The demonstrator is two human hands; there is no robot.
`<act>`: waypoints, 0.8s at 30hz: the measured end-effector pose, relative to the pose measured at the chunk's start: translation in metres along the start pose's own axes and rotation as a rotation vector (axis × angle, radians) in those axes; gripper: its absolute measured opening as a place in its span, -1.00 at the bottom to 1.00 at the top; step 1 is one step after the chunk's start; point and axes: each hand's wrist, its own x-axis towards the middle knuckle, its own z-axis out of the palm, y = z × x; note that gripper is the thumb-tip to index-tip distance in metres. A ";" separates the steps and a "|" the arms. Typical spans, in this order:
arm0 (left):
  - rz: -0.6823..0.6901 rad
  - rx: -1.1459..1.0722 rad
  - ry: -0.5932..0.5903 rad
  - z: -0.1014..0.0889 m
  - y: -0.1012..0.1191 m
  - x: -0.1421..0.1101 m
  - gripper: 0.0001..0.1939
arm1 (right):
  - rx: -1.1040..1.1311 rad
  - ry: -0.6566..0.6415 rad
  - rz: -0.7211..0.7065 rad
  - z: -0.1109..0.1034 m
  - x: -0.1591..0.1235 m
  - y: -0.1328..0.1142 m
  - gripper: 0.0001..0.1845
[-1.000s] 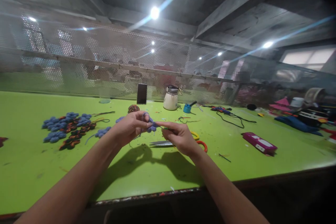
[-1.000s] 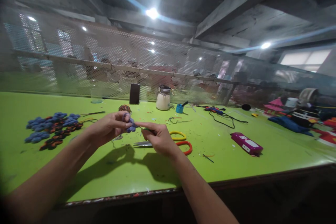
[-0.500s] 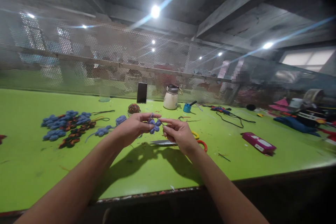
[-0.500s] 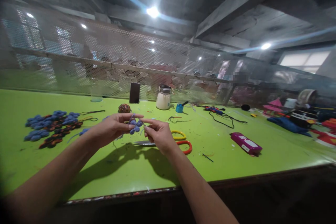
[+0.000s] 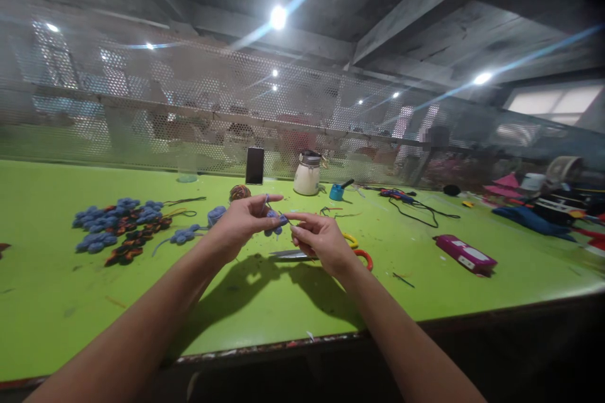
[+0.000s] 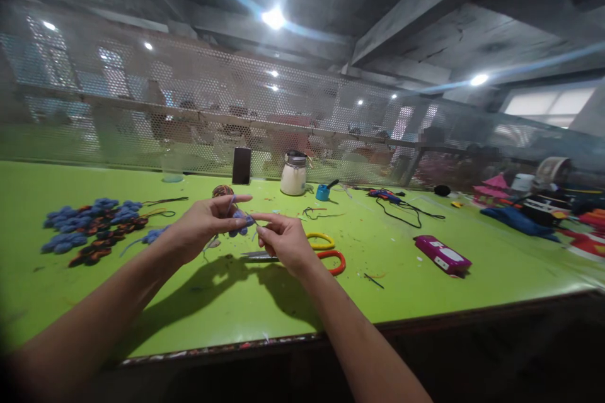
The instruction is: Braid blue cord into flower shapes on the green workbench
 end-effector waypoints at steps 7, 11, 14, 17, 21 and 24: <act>-0.014 0.029 -0.004 0.004 0.001 -0.001 -0.25 | -0.045 0.001 -0.053 0.002 -0.001 -0.001 -0.54; 0.014 0.134 -0.036 0.004 0.000 -0.001 -0.19 | -0.062 0.000 -0.048 0.002 -0.001 0.002 -0.55; 0.074 0.246 -0.049 0.004 -0.001 -0.001 -0.16 | -0.067 -0.005 -0.004 0.002 0.000 0.003 -0.56; 0.146 0.405 -0.039 0.005 -0.004 -0.002 -0.19 | -0.064 -0.001 0.055 0.002 0.001 0.003 -0.57; 0.319 0.646 0.038 0.012 -0.011 -0.004 -0.34 | 0.040 0.049 0.160 0.001 0.002 0.004 -0.57; 0.472 0.727 0.126 0.019 -0.015 -0.007 -0.51 | 0.200 0.072 0.203 0.001 0.003 0.006 -0.58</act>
